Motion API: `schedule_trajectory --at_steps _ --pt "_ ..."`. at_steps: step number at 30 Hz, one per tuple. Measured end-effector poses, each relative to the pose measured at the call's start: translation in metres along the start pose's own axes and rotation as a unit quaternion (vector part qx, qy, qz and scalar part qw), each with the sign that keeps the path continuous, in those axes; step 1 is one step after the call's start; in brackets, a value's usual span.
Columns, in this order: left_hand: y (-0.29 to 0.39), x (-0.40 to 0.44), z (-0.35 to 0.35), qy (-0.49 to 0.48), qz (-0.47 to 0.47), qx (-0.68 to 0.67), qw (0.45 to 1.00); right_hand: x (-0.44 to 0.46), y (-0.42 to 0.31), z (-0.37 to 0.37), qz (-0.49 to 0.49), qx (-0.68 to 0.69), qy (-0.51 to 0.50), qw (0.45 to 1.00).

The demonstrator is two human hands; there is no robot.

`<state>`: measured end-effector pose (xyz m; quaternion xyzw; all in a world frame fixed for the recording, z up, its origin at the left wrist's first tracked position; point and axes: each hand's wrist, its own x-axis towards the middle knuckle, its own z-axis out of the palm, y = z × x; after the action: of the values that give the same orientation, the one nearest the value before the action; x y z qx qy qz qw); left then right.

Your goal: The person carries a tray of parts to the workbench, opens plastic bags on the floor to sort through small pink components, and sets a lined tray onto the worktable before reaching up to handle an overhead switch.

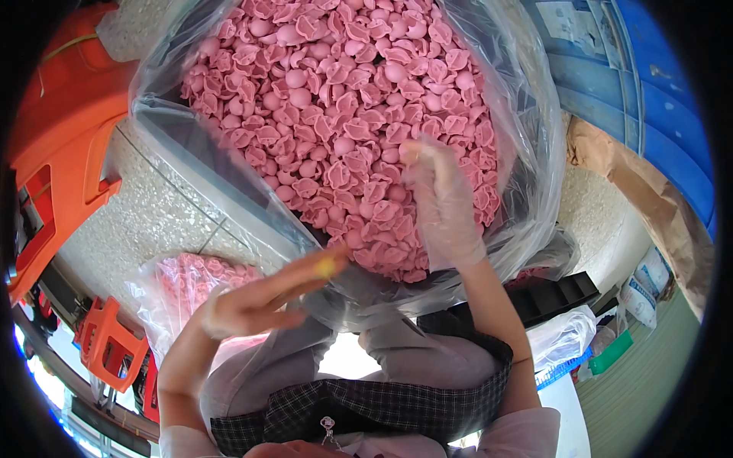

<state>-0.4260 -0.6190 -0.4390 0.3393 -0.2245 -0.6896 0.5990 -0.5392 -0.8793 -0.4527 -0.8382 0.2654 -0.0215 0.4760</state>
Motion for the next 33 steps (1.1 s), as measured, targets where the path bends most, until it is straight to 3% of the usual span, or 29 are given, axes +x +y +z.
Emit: schedule_trajectory --at_steps 1,3,5,9,13,19,22,25,26,28,29,33 --pt "0.010 -0.028 -0.003 -0.038 -0.043 -0.032 0.998 0.012 0.006 -0.001 -0.105 -0.123 -0.011 0.987" --pt "0.017 -0.112 0.009 0.029 -0.070 -0.214 0.974 0.038 -0.005 -0.008 -0.079 -0.110 -0.047 0.990" --pt "0.047 -0.155 0.065 0.209 -0.146 -0.044 0.966 0.067 0.002 -0.006 -0.099 -0.110 -0.064 0.987" --pt "0.041 -0.187 0.109 0.358 -0.143 0.125 0.914 0.122 0.021 0.022 -0.195 -0.160 -0.047 0.967" --pt "0.027 -0.196 0.124 0.408 -0.125 0.188 0.885 0.129 0.027 0.040 -0.229 -0.244 -0.090 0.938" --pt "0.014 -0.201 0.134 0.432 -0.104 0.228 0.866 0.131 0.045 0.052 -0.322 -0.278 -0.060 0.903" --pt "0.011 -0.205 0.138 0.440 -0.096 0.242 0.860 0.124 0.042 0.046 -0.265 -0.120 -0.108 0.950" --pt "0.009 -0.210 0.140 0.449 -0.086 0.254 0.852 0.094 0.019 0.044 -0.130 0.100 -0.087 0.983" --pt "0.008 -0.213 0.142 0.453 -0.083 0.258 0.849 0.083 0.005 0.043 -0.022 0.180 -0.103 0.978" --pt "0.006 -0.216 0.144 0.465 -0.077 0.265 0.841 0.067 -0.023 0.040 0.194 0.328 -0.133 0.915" --pt "0.005 -0.219 0.146 0.469 -0.073 0.269 0.838 0.062 -0.026 0.041 0.244 0.370 -0.140 0.885" --pt "0.001 -0.228 0.150 0.487 -0.060 0.280 0.825 0.048 -0.053 0.051 0.127 0.290 -0.205 0.926"
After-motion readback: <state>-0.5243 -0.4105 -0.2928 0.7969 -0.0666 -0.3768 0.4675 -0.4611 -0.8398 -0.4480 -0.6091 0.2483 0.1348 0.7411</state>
